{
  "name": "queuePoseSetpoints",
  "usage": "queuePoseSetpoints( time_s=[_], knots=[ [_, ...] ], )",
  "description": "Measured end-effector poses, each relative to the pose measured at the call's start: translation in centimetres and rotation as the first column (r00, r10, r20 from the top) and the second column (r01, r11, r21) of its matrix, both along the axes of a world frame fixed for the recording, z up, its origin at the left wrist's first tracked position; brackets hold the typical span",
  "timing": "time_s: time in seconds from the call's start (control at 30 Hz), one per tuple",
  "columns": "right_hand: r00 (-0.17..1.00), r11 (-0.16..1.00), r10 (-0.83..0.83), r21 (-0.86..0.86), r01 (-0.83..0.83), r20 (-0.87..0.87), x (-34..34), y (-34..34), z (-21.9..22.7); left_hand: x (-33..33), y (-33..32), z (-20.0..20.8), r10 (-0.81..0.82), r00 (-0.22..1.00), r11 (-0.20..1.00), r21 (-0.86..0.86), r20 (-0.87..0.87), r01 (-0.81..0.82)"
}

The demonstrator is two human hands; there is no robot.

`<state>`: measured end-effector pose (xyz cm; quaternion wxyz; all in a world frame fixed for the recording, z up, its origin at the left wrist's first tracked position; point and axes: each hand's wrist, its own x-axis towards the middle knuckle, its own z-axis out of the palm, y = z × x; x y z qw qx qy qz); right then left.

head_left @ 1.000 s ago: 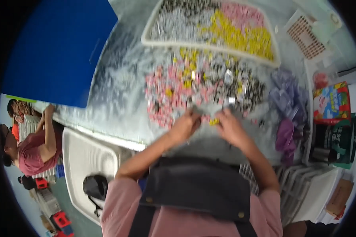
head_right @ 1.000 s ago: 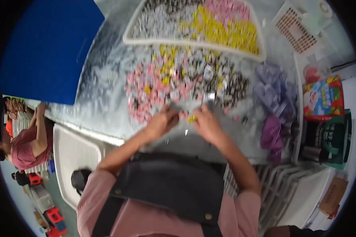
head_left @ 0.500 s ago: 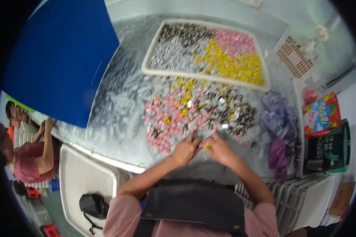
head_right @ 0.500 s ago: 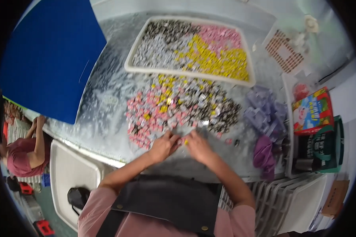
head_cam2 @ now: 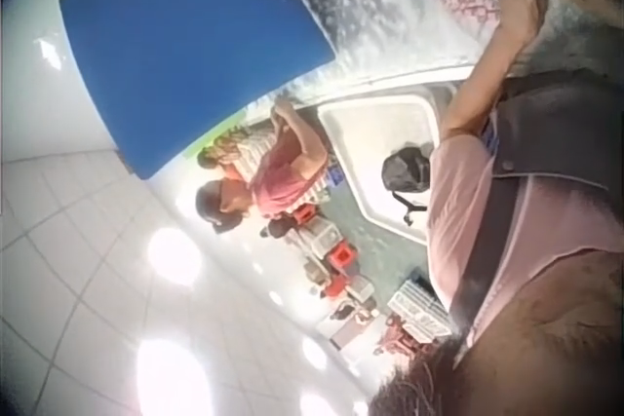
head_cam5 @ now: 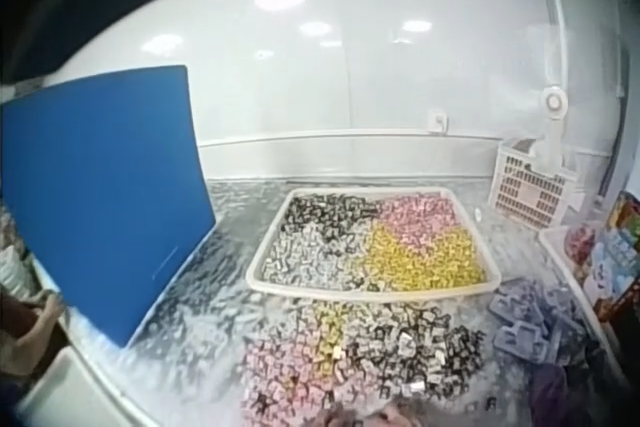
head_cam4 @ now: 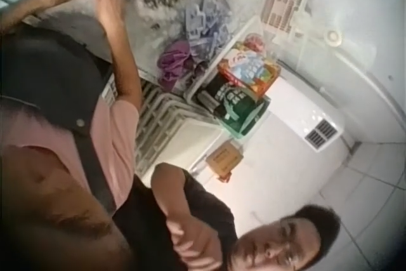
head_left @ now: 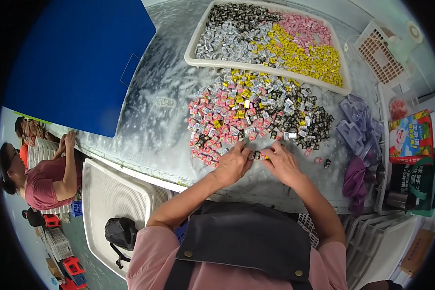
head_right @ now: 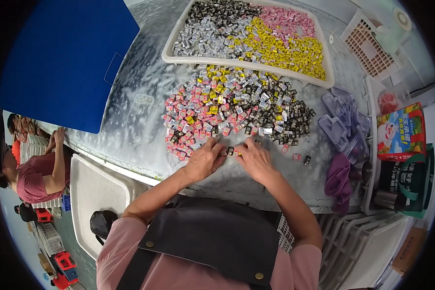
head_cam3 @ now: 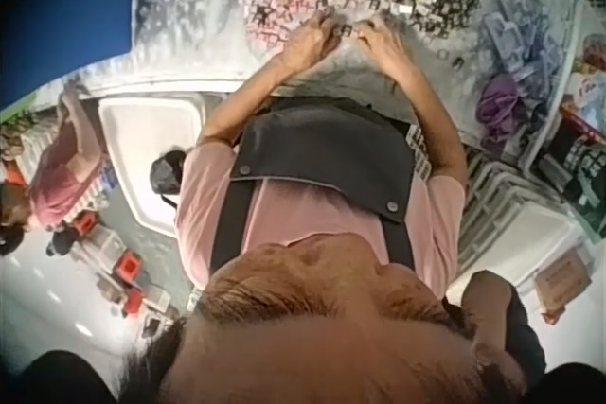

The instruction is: Sorting and arranging small colorful toy components on a workbench.

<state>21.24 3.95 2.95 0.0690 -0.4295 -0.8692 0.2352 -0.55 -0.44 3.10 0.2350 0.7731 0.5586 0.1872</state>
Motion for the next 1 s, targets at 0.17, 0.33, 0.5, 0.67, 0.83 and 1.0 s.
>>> queuePoseSetpoints(
  time_s=[0.17, 0.33, 0.5, 0.67, 0.83, 1.0],
  knots=[
    [0.999, 0.999, -0.049, -0.006, 0.049, 0.019, -0.8, -0.3, 1.6, -0.2, -0.1, -0.4, -0.017, 1.0, 0.998, 0.063, 0.021, 0.015],
    [0.996, 0.998, -0.056, 0.027, 0.054, 0.067, -1.5, -0.1, 1.1, 0.1, 0.1, 0.8, 0.015, 1.0, 0.998, 0.067, 0.021, -0.016],
    [0.996, 0.999, -0.04, 0.028, 0.038, 0.077, -1.2, -0.1, 1.3, -1.9, -1.1, 0.8, 0.109, 0.99, 0.99, 0.074, 0.089, -0.116],
    [0.998, 0.996, -0.045, -0.076, 0.048, 0.042, -0.9, 0.2, 1.6, -2.7, -1.9, 0.5, 0.106, 0.992, 0.994, 0.025, 0.062, -0.108],
    [0.999, 0.999, -0.028, -0.015, 0.028, 0.039, -0.8, 0.1, 1.0, -2.9, -2.5, -0.2, 0.102, 0.991, 0.994, 0.022, 0.085, -0.104],
    [0.997, 0.993, -0.024, 0.116, 0.016, 0.071, -1.5, 0.2, 1.7, -1.5, -1.7, -0.5, 0.094, 0.992, 0.995, 0.016, 0.08, -0.095]
  ],
)
